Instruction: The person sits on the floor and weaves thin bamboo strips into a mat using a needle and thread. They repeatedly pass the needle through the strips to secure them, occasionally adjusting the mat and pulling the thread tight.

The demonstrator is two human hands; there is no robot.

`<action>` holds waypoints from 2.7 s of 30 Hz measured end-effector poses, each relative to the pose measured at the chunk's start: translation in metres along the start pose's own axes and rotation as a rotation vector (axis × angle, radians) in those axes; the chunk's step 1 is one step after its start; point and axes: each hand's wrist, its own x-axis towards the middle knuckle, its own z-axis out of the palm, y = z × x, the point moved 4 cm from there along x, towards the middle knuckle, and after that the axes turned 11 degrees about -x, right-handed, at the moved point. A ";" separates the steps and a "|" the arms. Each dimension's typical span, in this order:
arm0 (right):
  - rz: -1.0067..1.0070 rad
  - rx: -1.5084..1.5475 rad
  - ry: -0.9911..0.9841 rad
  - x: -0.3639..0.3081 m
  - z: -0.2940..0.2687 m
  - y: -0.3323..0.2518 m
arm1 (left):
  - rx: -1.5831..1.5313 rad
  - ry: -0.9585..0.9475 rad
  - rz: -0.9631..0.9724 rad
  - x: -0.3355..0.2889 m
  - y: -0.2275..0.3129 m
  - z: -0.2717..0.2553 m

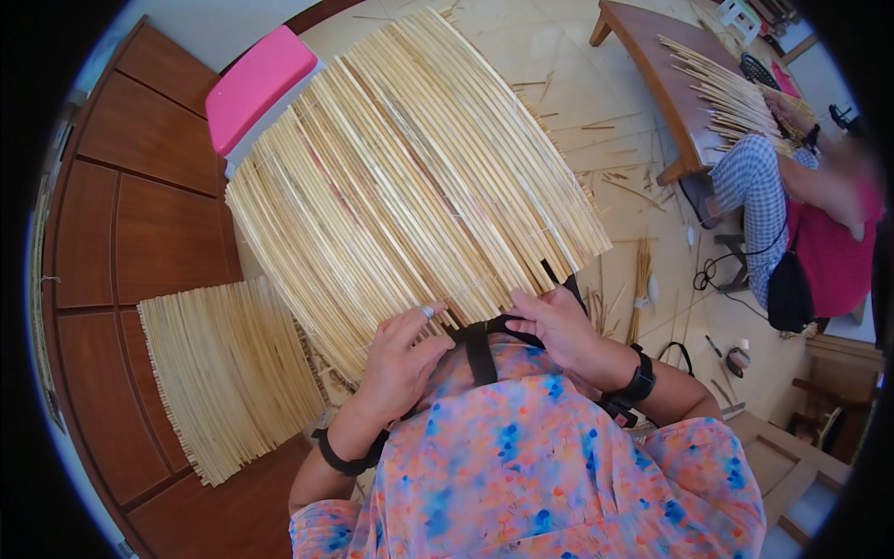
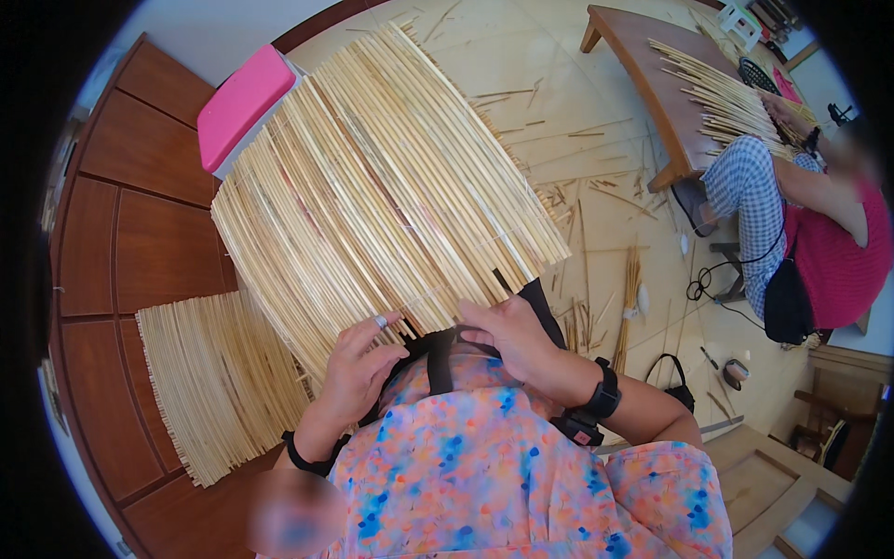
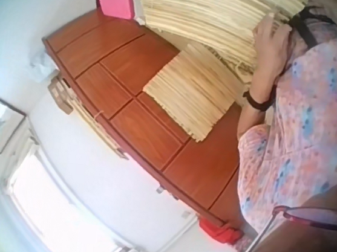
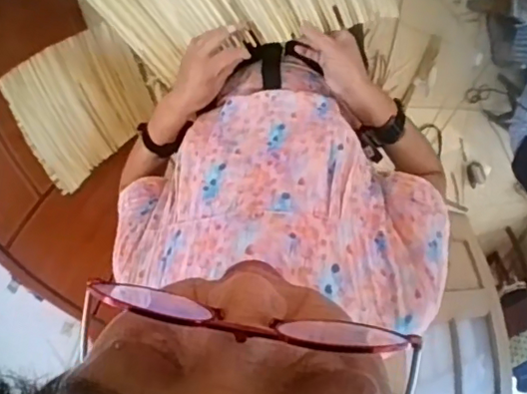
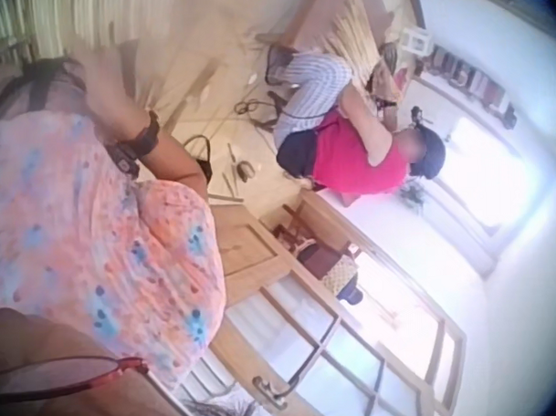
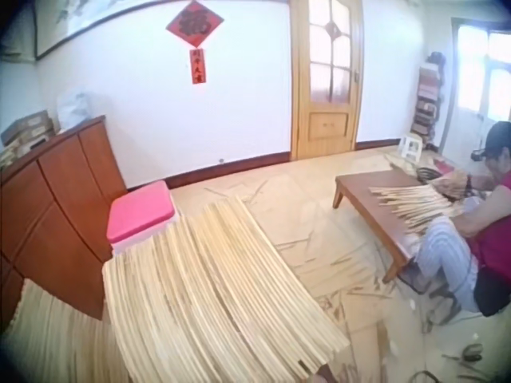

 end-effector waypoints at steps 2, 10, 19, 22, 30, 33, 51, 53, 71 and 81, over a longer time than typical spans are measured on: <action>-0.022 -0.001 0.033 0.001 0.001 -0.001 | -0.014 -0.014 -0.026 0.002 0.000 0.001; -0.131 0.093 0.116 0.009 0.006 -0.006 | -0.013 -0.065 -0.059 0.008 0.002 0.004; -0.190 0.113 0.130 0.014 0.001 -0.005 | 0.002 -0.084 -0.010 0.012 -0.005 0.007; -0.201 0.079 0.134 0.014 -0.002 -0.007 | -0.028 -0.101 -0.021 0.016 -0.003 0.006; -0.218 0.067 0.114 0.014 -0.005 -0.005 | 0.127 -0.209 -0.018 0.063 0.026 0.002; -0.221 0.072 0.111 0.014 -0.003 -0.007 | 0.137 -0.272 -0.011 0.071 0.022 0.013; -0.264 0.075 0.114 0.009 -0.007 -0.016 | 0.128 -0.300 0.047 0.065 0.020 0.024; -0.287 0.063 0.091 0.009 -0.010 -0.019 | 0.125 -0.251 0.065 0.066 0.025 0.020; -0.875 -0.037 0.426 -0.086 -0.019 -0.140 | 0.202 0.517 0.165 0.030 0.078 -0.124; -1.082 -0.271 0.729 -0.069 -0.020 -0.118 | 0.077 0.431 0.091 0.038 0.078 -0.081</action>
